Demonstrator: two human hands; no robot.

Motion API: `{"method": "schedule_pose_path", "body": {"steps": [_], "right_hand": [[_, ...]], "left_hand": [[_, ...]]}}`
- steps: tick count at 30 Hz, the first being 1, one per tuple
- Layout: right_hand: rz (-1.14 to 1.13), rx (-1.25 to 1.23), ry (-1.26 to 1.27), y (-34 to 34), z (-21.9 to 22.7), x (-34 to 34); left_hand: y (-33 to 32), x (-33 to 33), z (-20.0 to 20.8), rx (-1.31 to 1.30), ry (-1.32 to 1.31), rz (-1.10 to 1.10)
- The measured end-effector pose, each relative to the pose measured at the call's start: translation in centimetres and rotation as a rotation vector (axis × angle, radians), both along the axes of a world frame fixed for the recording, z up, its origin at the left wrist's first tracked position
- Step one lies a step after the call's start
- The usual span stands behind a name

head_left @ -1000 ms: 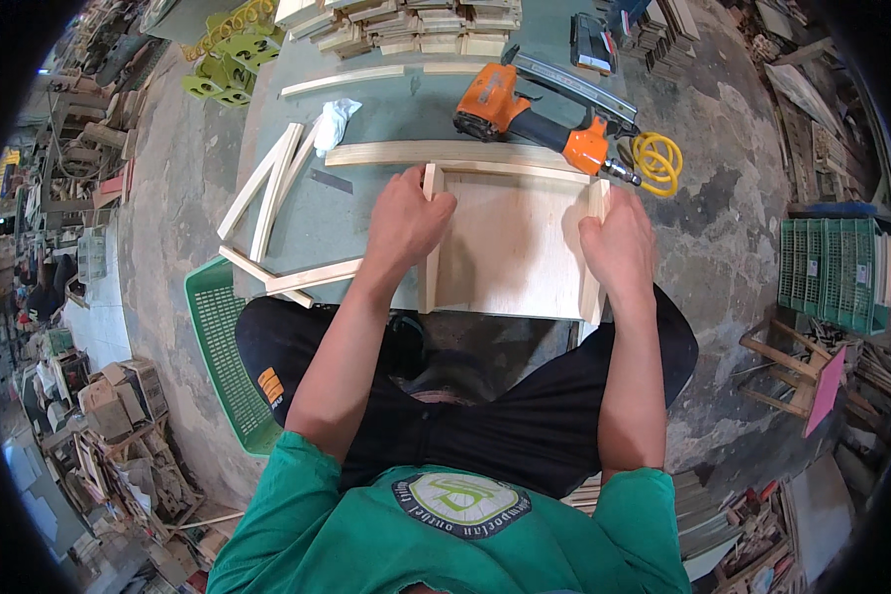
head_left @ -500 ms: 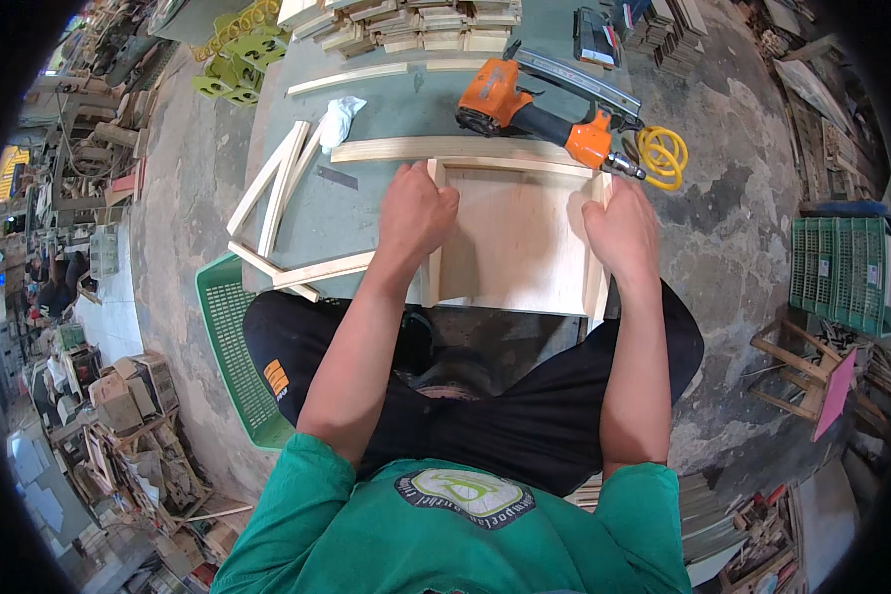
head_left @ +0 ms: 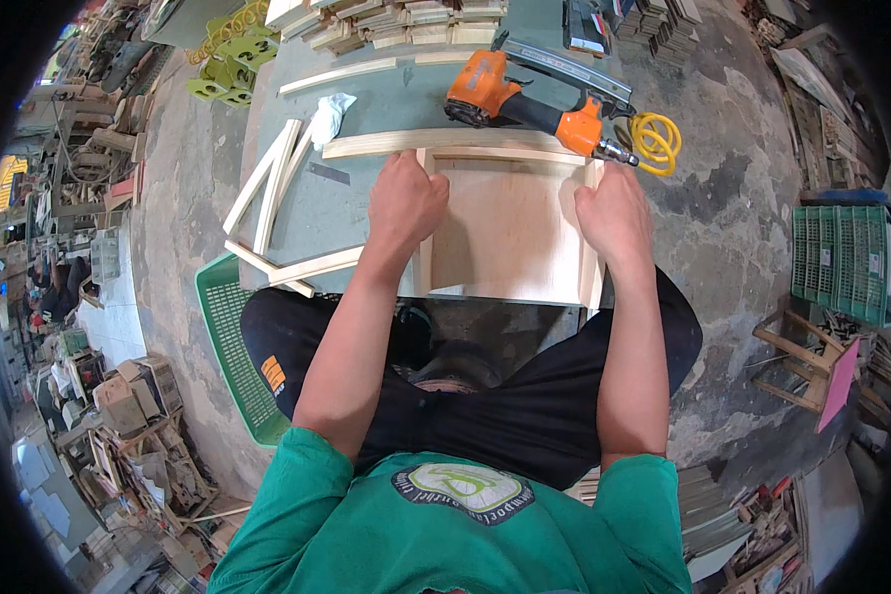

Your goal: Assembling a small wooden box or frame using glue and a nail gun.

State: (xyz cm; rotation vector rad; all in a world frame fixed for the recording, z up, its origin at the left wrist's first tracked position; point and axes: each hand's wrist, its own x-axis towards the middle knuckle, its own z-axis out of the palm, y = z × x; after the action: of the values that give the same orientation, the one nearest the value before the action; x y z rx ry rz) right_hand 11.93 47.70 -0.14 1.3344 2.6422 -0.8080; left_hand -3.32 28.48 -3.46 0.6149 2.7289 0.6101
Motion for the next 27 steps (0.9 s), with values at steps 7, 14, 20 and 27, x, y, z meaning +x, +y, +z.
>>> {"method": "schedule_pose_path", "body": {"steps": [7, 14, 20, 27], "right_hand": [[0.017, -0.014, -0.061, 0.3, -0.1, -0.1], [0.164, 0.238, 0.225, -3.5, 2.1, 1.5], [0.737, 0.183, 0.221, -11.2, -0.7, 5.6], [0.733, 0.300, 0.303, -10.7, -2.7, 6.0]], "left_hand": [[0.1, -0.2, -0.2, -0.016, -0.015, 0.010], [0.1, -0.3, 0.1, -0.041, -0.022, 0.021], [0.5, 0.0, 0.7, -0.054, -0.073, 0.048], [0.4, -0.2, -0.1, -0.033, -0.039, 0.047]]}}
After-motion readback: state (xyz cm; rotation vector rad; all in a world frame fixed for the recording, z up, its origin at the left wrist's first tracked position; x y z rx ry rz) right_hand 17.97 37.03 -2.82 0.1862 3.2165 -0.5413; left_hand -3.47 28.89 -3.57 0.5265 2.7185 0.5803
